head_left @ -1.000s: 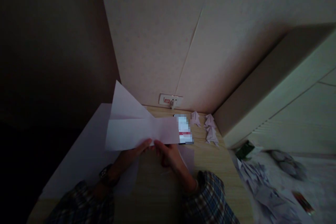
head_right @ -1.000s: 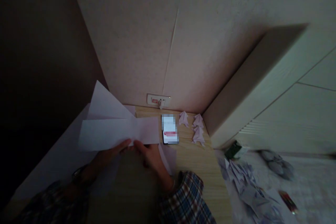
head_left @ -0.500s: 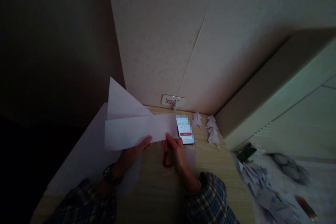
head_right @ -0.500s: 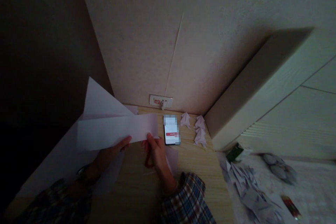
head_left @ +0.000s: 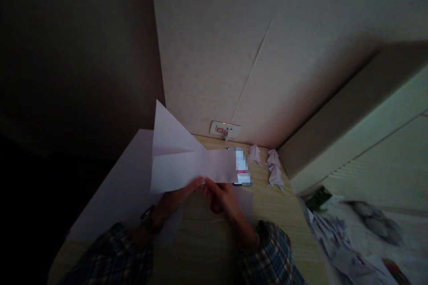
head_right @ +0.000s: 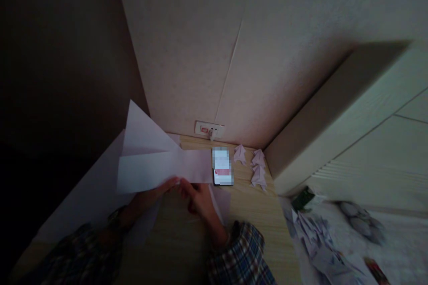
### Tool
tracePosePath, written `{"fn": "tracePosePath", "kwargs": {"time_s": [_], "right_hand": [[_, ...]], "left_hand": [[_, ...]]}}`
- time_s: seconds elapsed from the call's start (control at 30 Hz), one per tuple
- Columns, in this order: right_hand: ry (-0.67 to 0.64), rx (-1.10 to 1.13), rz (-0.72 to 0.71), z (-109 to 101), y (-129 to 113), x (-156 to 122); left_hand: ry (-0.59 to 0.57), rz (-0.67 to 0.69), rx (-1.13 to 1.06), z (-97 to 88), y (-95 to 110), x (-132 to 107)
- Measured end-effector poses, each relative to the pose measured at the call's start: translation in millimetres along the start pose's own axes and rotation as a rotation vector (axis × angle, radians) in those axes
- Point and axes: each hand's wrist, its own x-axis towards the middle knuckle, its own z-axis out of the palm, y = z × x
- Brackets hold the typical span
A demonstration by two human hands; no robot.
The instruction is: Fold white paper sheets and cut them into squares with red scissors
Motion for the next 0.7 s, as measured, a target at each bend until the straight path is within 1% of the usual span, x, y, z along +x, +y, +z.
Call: {"fn": "tracePosePath", "kwargs": {"time_s": [0.07, 0.13, 0.2, 0.27, 0.4, 0.53, 0.6, 0.7], "right_hand": [[0.035, 0.037, -0.011, -5.2, -3.4, 0.2], [0.090, 0.077, -0.045, -11.1, -8.1, 0.6], [0.119, 0.099, -0.084, -15.0, -11.6, 1.1], [0.098, 0.090, -0.088, -15.0, -11.5, 1.7], [0.035, 0.044, -0.035, -7.2, -2.4, 3.1], [0.044, 0.026, -0.032, -3.1, 2.7, 1.7], [0.067, 0.010, -0.023, -4.1, 1.2, -0.7], [0.119, -0.006, 0.003, -5.7, -2.0, -3.9]], "left_hand": [[0.011, -0.010, -0.004, -2.1, 1.0, 0.3], [0.021, -0.014, -0.010, -3.6, 1.2, 0.6], [0.028, -0.011, -0.015, -4.1, 0.2, 1.0], [0.030, -0.008, -0.016, -3.4, -2.0, 1.2], [0.017, 0.000, -0.010, -0.9, -6.3, 1.3], [0.023, 0.011, -0.015, -2.1, -1.9, 0.4], [0.058, 0.011, -0.023, -5.2, 4.9, -1.2], [0.154, -0.010, -0.033, -10.6, 16.2, -4.1]]}}
